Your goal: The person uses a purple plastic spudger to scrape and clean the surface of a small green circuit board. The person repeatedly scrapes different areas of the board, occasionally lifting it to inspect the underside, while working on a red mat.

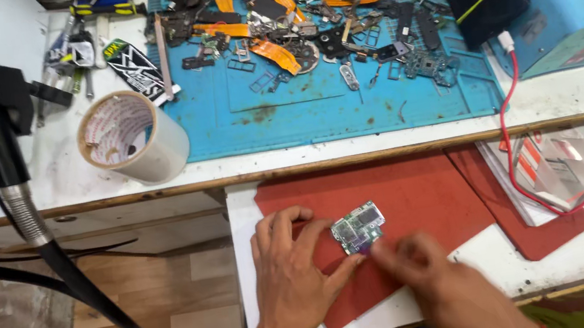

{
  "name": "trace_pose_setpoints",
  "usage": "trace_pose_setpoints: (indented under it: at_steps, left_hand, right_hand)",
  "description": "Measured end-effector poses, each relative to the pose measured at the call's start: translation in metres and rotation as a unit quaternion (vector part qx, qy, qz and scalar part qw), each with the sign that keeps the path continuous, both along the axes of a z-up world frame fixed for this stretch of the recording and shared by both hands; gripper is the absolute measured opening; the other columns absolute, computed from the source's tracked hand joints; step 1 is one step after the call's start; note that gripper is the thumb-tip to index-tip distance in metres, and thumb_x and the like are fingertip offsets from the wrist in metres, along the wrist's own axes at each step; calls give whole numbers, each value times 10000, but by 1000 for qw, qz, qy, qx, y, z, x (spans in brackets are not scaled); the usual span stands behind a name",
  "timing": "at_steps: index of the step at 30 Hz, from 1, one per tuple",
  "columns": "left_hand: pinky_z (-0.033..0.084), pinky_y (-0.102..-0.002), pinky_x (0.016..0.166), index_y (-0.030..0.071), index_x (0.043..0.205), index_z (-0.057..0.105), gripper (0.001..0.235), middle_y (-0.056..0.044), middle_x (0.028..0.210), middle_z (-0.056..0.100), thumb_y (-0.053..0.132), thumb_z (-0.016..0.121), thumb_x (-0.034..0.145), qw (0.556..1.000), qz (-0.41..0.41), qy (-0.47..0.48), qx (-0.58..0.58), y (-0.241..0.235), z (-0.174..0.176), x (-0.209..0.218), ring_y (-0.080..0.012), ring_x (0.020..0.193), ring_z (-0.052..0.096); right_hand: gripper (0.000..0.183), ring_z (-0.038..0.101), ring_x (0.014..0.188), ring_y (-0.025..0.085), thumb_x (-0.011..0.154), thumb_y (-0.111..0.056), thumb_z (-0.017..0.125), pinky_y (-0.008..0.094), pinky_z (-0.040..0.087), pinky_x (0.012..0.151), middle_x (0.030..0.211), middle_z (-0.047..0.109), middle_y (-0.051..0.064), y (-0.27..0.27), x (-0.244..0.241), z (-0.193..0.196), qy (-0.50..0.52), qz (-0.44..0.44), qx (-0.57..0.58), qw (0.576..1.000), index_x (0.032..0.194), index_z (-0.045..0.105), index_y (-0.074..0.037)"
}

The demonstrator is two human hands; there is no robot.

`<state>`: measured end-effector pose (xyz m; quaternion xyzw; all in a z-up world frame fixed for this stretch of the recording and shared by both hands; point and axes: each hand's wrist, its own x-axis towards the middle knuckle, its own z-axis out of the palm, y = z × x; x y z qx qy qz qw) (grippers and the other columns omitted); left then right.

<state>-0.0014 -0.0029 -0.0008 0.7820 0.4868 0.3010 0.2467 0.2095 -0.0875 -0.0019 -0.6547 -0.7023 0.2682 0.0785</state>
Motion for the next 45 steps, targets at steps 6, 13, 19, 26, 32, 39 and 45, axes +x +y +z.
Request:
trace_pose_setpoints:
  at_steps: [6,13,19,26,32,39,45]
  left_hand:
    - [395,-474,929,80,1014,762,550,-95,1139,591,371,956,590,1000,-1,1,7,-1,3,1,-323,1097,501]
    - [402,-470,932,75,1027,762,537,-96,1140,596,375,936,618,1000,1,1,31,2,2,3,-316,1092,514]
    - [412,-470,928,76,1020,768,517,-96,1125,601,377,933,633,999,-1,-1,38,2,2,5,-319,1083,515]
    - [413,-465,907,92,1008,768,491,-84,1113,607,362,927,629,999,-9,3,34,0,-1,2,-309,1076,521]
    - [412,-469,901,93,999,770,497,-90,1106,609,370,932,618,999,-3,6,31,1,-2,4,-318,1073,512]
    - [414,-474,916,99,997,760,530,-84,1113,606,413,932,607,999,-3,13,44,3,0,3,-313,1077,508]
    - [408,-469,919,130,1015,767,493,-57,1124,602,430,923,657,999,-13,-12,30,1,-6,-3,-293,1126,516]
  right_hand:
    - [775,721,814,322,768,63,520,441,591,692,1179,571,147,2,3,-1,2,-20,56,998,1493,541,-210]
    - [797,716,768,312,818,3,542,451,591,686,1175,560,104,5,6,5,-59,-56,-17,997,1559,478,-283]
    - [727,721,786,352,783,2,572,472,585,667,1153,581,87,-1,14,1,-13,-68,41,997,1461,527,-258]
    - [741,746,823,279,852,-69,573,429,600,755,1241,556,45,-18,16,-12,-70,-32,-69,995,1545,494,-320]
    - [742,735,870,328,785,-31,584,449,600,671,1189,558,107,-7,14,-14,-25,-7,22,999,1490,547,-258]
    - [823,730,814,344,777,11,557,466,583,687,1233,556,100,3,7,9,-60,-3,-54,997,1537,496,-299]
    - [644,703,805,376,807,-4,601,470,563,642,1104,597,126,-4,6,8,-31,-68,101,992,1416,580,-211]
